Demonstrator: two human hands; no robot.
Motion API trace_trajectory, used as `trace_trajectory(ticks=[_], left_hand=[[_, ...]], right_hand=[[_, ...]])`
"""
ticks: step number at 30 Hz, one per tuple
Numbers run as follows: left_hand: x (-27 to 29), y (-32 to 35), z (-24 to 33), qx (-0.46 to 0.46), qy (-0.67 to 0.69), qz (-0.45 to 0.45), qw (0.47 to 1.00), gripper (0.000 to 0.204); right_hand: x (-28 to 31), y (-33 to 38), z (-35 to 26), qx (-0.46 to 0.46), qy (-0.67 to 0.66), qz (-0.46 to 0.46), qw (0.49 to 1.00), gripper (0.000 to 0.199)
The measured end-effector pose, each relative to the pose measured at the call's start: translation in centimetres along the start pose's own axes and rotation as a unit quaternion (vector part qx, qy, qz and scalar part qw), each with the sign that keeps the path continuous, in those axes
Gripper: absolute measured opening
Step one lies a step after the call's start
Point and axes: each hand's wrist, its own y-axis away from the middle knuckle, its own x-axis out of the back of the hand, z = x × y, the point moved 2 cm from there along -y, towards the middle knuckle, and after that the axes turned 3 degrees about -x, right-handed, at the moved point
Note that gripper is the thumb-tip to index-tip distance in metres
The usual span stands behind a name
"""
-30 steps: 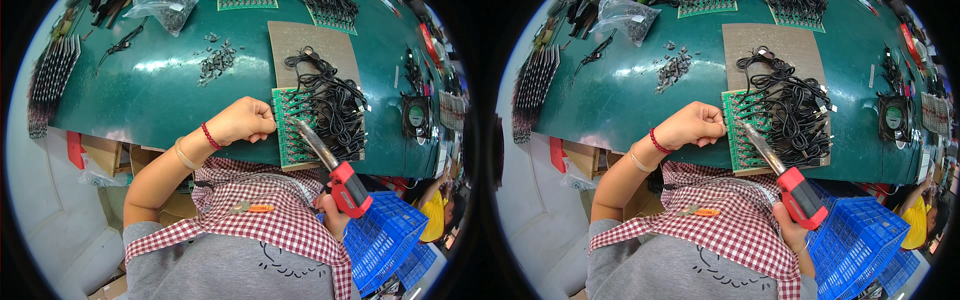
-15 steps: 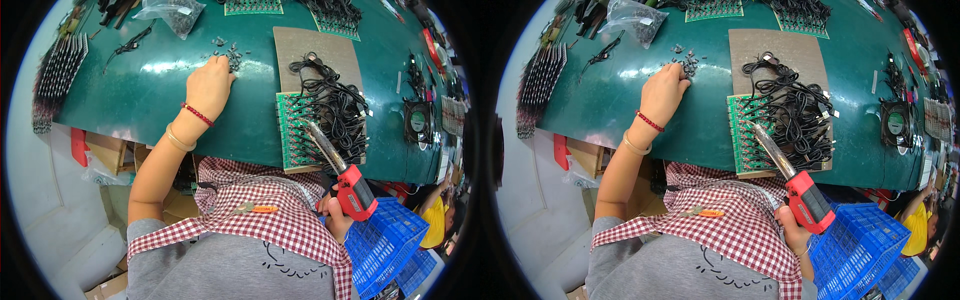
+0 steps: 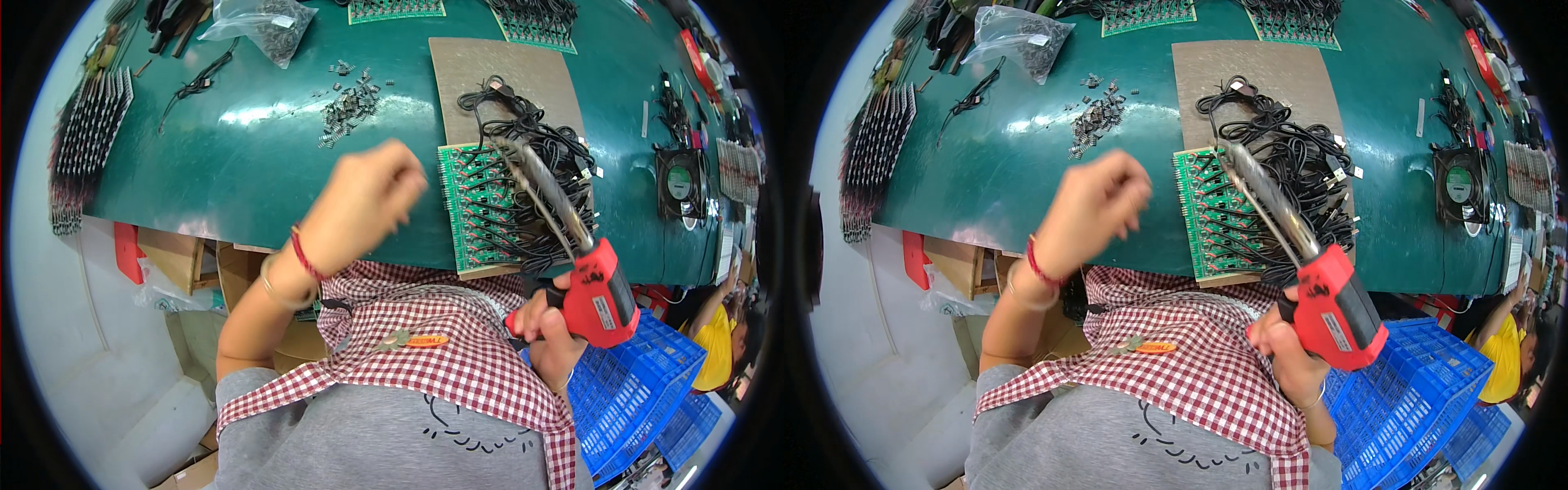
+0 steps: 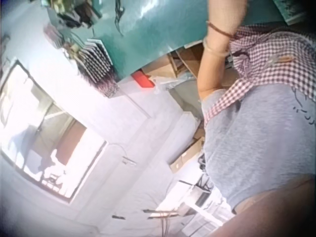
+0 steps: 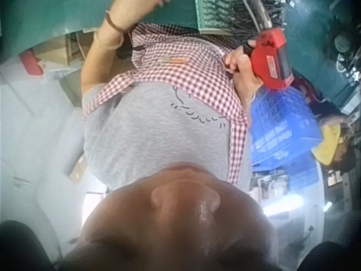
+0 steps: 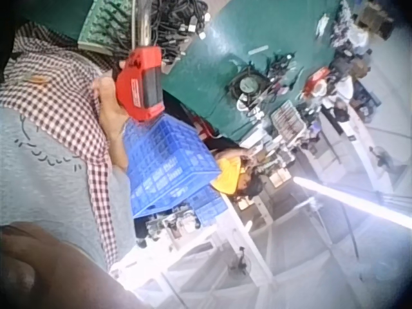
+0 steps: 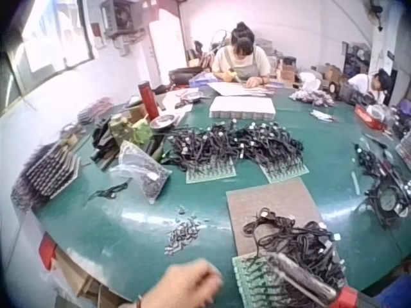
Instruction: The person solders small components onto circuit boards using a soldering iron, places completed boards into a cardboard box below the workbench, and retrieves new boards from the table to solder more components.
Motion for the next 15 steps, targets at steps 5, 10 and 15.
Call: trace_trajectory(ticks=[5, 10, 15], left_hand=[[-5.2, 4.3, 2.1, -0.127, 0.099, -0.055, 0.985, 0.004], [-4.8, 4.3, 1.7, 0.034, 0.237, -0.060, 0.969, 0.003], [-5.8, 5.4, 1.9, -0.015, 0.270, -0.081, 0.959, 0.008]], right_hand=[[-2.7, -1.9, 0.4, -0.064, 0.156, -0.026, 0.985, 0.036], [-4.1, -2.9, 0.4, -0.083, 0.188, -0.061, 0.977, 0.040], [-3.9, -2.8, 0.7, -0.052, 0.188, -0.079, 0.978, 0.037]])
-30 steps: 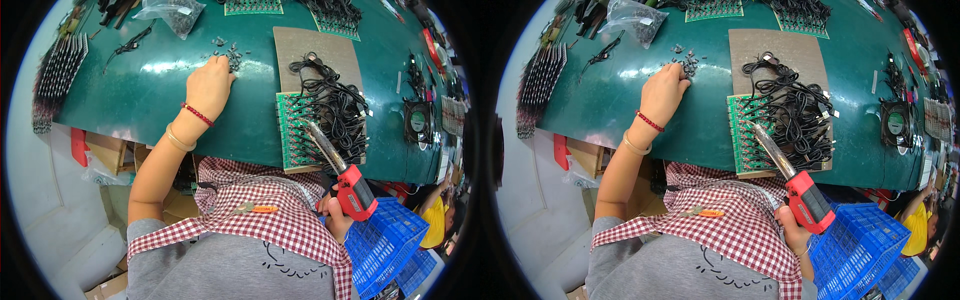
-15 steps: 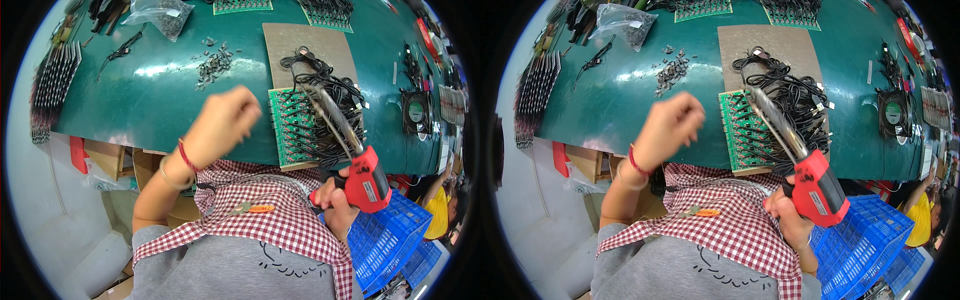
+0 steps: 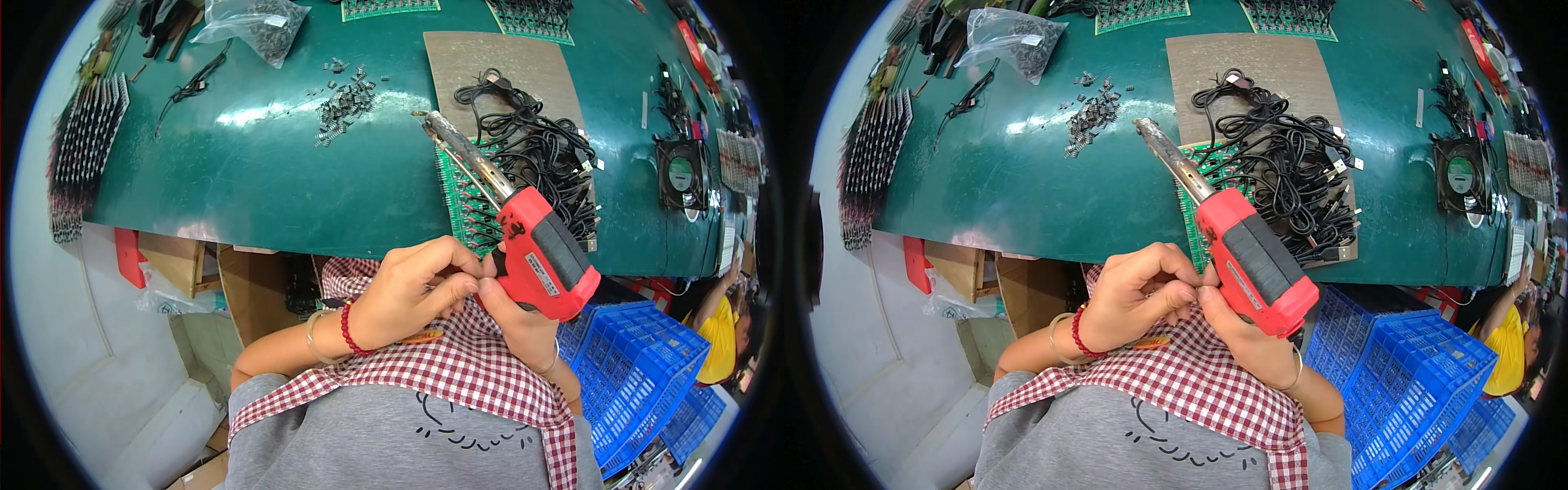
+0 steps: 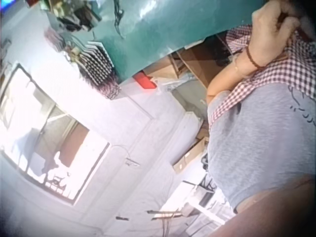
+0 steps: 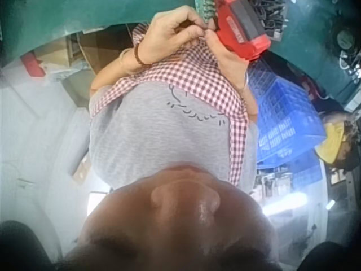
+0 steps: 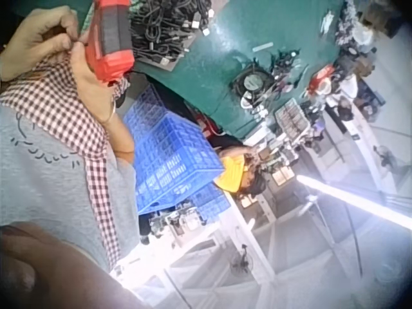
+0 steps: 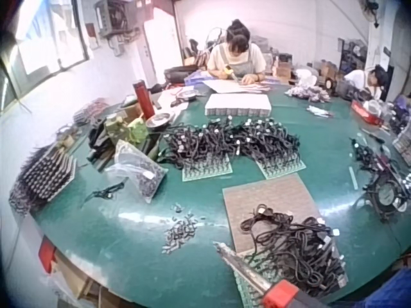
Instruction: The person solders small components onto circuit boards using a soldering iron, places completed boards into a cardboard box below the workbench, and retrieves new boards from the table to solder more components.
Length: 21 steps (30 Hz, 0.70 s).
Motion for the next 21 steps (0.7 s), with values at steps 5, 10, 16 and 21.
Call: trace_trajectory(ticks=[5, 10, 16, 21], left_hand=[[0.3, 0.1, -0.4, 0.000, -0.064, 0.009, 0.998, 0.007], [0.3, -0.5, 0.3, -0.027, -0.210, -0.014, 0.977, 0.010], [0.2, -0.5, 0.4, -0.014, -0.183, -0.022, 0.983, 0.006], [0.5, -0.8, 0.3, -0.011, -0.184, -0.042, 0.982, 0.005]], right_hand=[[0.2, 0.0, 0.0, -0.003, 0.073, 0.015, 0.997, 0.027], [0.0, 0.2, 0.2, 0.023, 0.120, 0.014, 0.992, 0.012], [0.6, 0.5, 0.5, -0.014, 0.139, 0.016, 0.990, 0.015], [0.4, 0.5, 0.5, -0.021, 0.126, 0.027, 0.991, 0.014]])
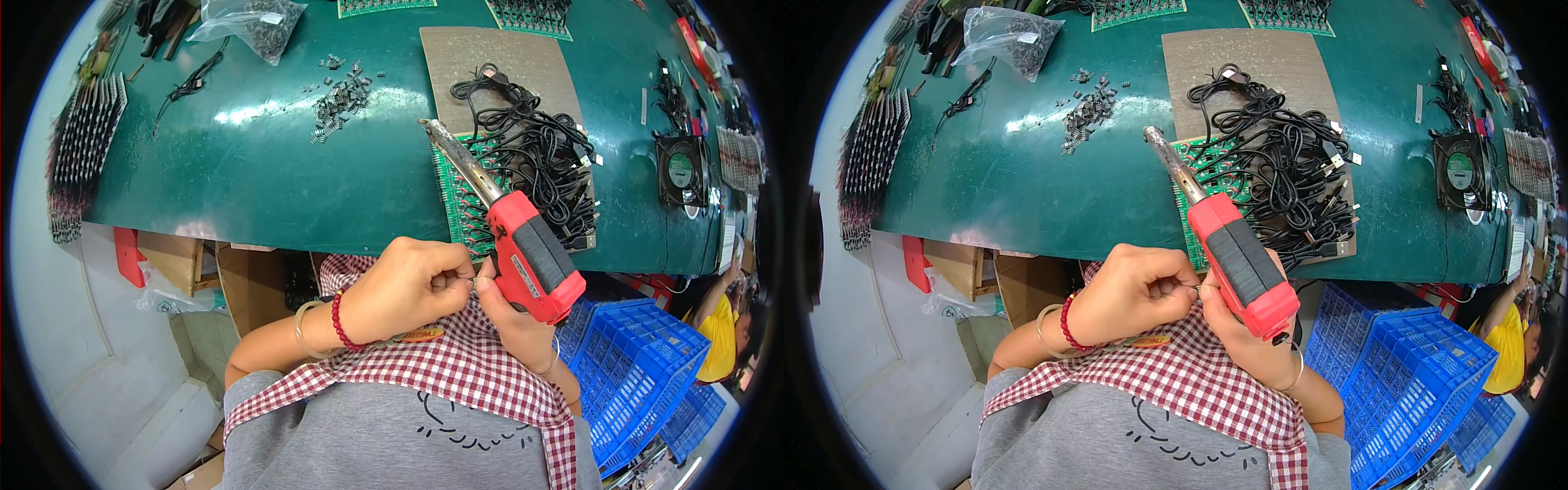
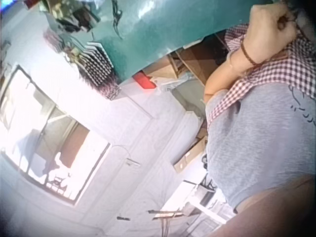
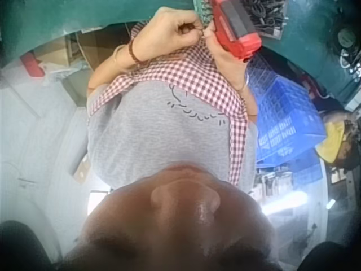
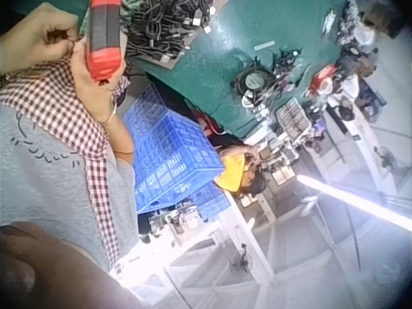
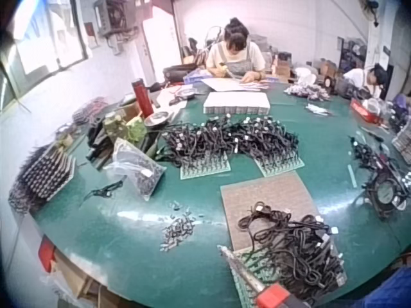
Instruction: The person solders small components onto circuit boards using a soldering iron, places completed boards into a cardboard box below the workbench, and retrieves new boards from the table to solder more components.
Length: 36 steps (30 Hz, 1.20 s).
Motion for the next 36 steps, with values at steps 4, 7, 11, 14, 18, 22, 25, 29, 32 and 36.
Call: trace_trajectory(ticks=[4, 7, 11, 14, 18, 22, 25, 29, 32, 36], left_hand=[[1.3, -1.0, -2.3, 0.119, 0.131, -0.005, 0.984, 0.006], [3.2, -2.2, -3.9, 0.204, 0.164, 0.003, 0.965, 0.011], [3.7, -3.0, -5.0, 0.212, 0.166, -0.013, 0.963, 0.012], [3.7, -3.5, -5.3, 0.205, 0.174, -0.027, 0.963, 0.012], [3.9, -3.8, -5.2, 0.222, 0.176, -0.058, 0.957, 0.012], [4.1, -4.0, -5.4, 0.233, 0.167, -0.062, 0.956, 0.012], [4.2, -4.3, -5.4, 0.239, 0.174, -0.072, 0.953, 0.012], [4.2, -4.3, -5.5, 0.242, 0.182, -0.073, 0.950, 0.011], [4.1, -4.2, -5.5, 0.239, 0.185, -0.067, 0.951, 0.012], [4.1, -4.3, -5.5, 0.237, 0.184, -0.061, 0.952, 0.013]], right_hand=[[0.6, 0.5, -0.2, 0.062, -0.030, 0.036, 0.997, 0.026], [2.3, 1.9, 0.5, 0.013, -0.110, 0.047, 0.993, 0.035], [4.4, 4.6, 3.3, -0.010, -0.108, 0.062, 0.992, 0.040], [5.1, 5.9, 5.0, -0.028, -0.108, 0.077, 0.991, 0.039], [5.2, 6.8, 6.6, -0.033, -0.095, 0.057, 0.993, 0.040], [5.4, 7.3, 7.3, -0.084, -0.139, 0.069, 0.984, 0.019], [5.5, 7.4, 8.0, -0.083, -0.102, 0.104, 0.986, 0.023], [5.3, 7.4, 8.6, -0.091, -0.093, 0.109, 0.986, 0.025], [5.1, 7.0, 8.2, -0.089, -0.084, 0.110, 0.986, 0.025], [5.2, 7.0, 7.6, -0.054, 0.025, 0.060, 0.996, 0.026]])
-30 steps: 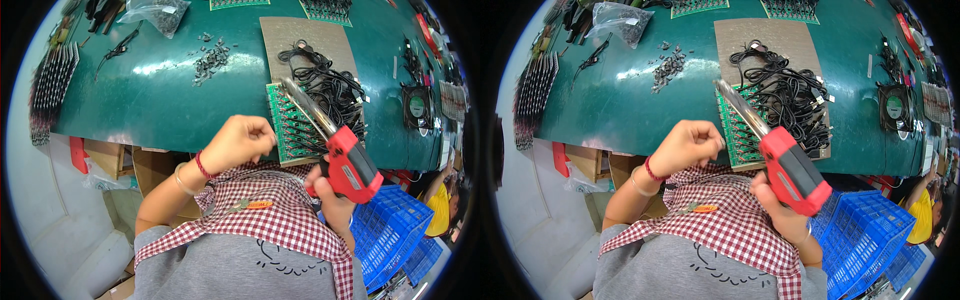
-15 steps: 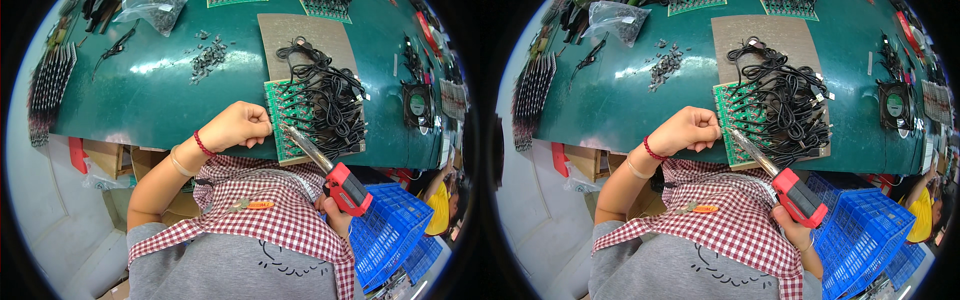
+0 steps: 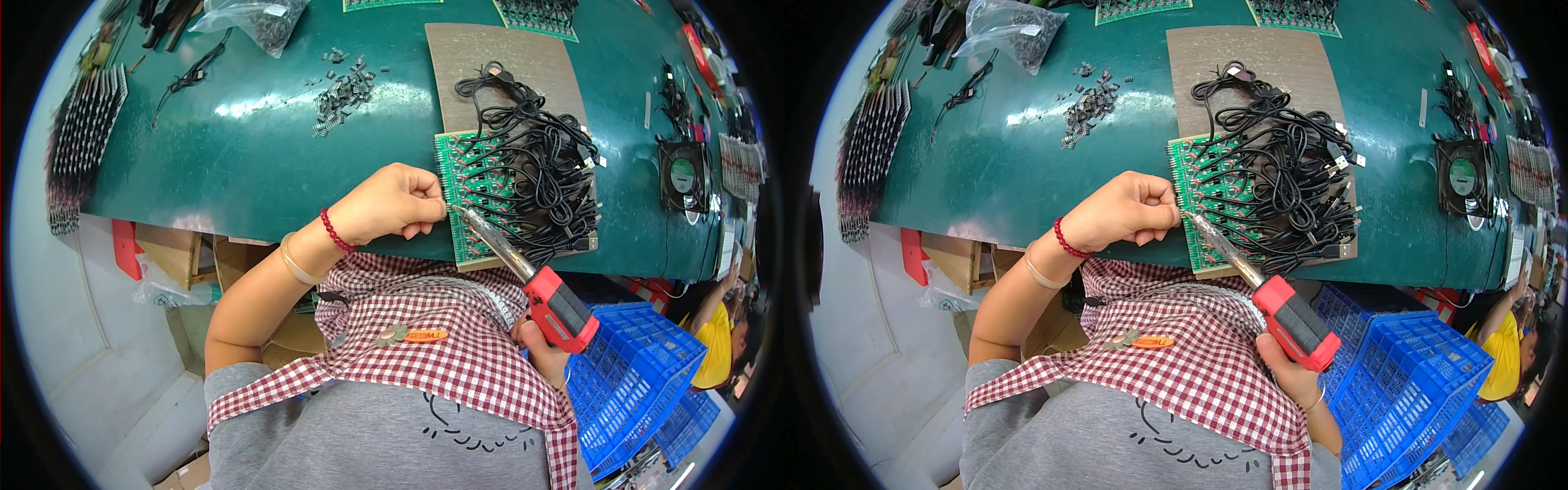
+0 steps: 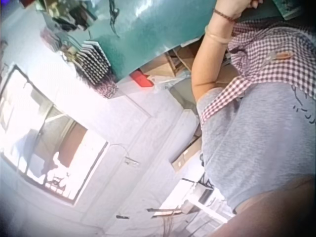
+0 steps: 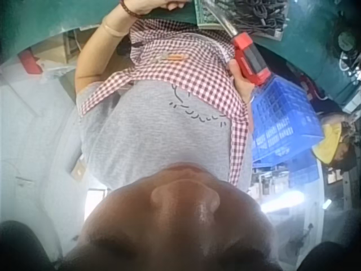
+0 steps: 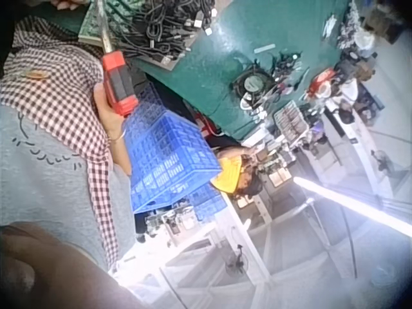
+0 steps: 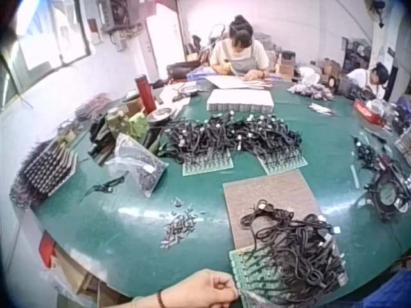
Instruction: The person solders small components onto circuit boards using a soldering iron, places completed boards into a cardboard box below the workbench, and retrieves new boards from the table to solder more components.
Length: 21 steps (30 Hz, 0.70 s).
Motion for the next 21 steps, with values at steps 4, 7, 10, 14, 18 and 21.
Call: trace_trajectory(ticks=[4, 7, 10, 14, 18, 21], left_hand=[[-0.1, 0.1, 0.1, -0.004, -0.005, 0.001, 1.000, 0.013], [0.0, 0.0, 0.1, -0.003, -0.004, 0.000, 1.000, 0.013], [-0.1, 0.0, 0.1, 0.001, -0.007, 0.003, 1.000, 0.013], [-0.1, 0.1, 0.0, -0.003, -0.005, 0.006, 1.000, 0.013], [-0.1, 0.0, 0.1, -0.004, -0.014, 0.008, 1.000, 0.013], [-0.1, 0.0, 0.0, -0.005, -0.010, 0.009, 1.000, 0.013]], right_hand=[[0.3, 0.4, 0.4, -0.026, 0.026, -0.022, 0.999, 0.030], [0.6, 1.1, 0.7, -0.088, -0.112, -0.010, 0.990, 0.029], [0.4, 0.8, 1.1, -0.051, -0.117, 0.048, 0.991, 0.030], [0.1, 0.1, 0.8, -0.049, -0.098, 0.035, 0.993, 0.030], [0.0, 0.3, 1.0, -0.048, -0.088, 0.027, 0.995, 0.027], [0.5, 0.4, 1.3, -0.053, -0.079, 0.002, 0.996, 0.026]])
